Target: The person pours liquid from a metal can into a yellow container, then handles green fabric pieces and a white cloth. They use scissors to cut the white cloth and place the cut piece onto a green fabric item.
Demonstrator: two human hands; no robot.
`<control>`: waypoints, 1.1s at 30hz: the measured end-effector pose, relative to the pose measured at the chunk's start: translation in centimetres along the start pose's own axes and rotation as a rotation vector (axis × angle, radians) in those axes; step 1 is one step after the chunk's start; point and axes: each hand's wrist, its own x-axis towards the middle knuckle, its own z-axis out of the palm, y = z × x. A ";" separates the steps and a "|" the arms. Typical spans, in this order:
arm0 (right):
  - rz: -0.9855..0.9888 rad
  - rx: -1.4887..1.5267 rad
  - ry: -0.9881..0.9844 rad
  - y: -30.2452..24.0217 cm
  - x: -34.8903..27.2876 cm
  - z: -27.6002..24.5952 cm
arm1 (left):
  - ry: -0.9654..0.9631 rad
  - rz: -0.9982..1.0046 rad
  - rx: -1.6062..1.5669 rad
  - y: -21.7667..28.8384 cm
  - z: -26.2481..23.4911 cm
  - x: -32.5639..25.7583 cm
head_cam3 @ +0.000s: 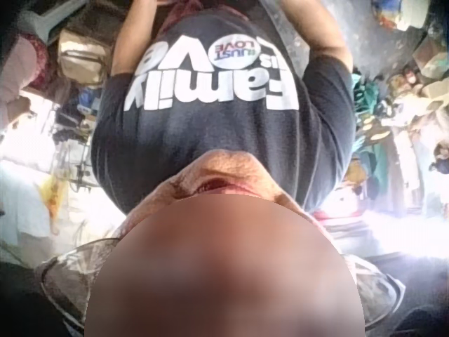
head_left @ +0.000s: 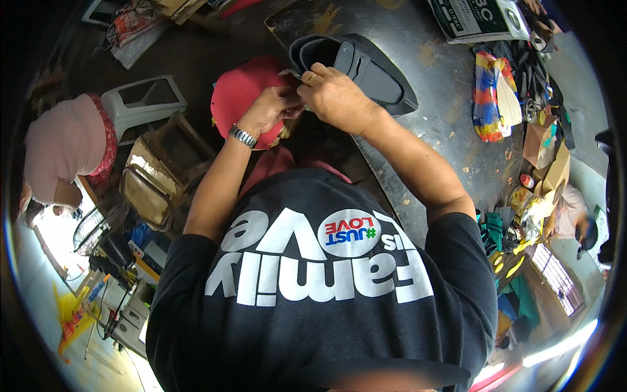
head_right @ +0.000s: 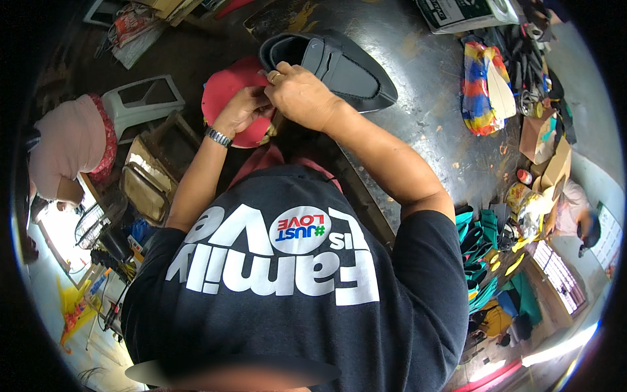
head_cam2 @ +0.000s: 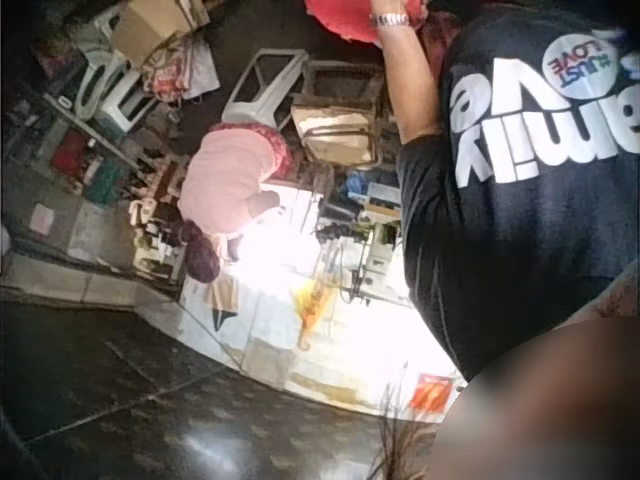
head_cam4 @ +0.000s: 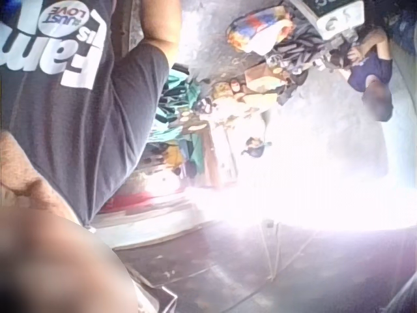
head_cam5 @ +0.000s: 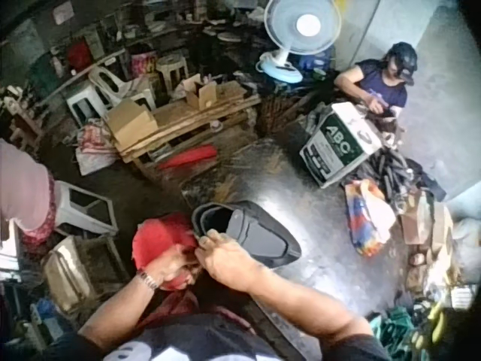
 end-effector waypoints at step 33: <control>0.804 0.213 0.591 -6.1 -3.7 3.5 | -0.209 0.016 -0.107 1.3 1.7 1.9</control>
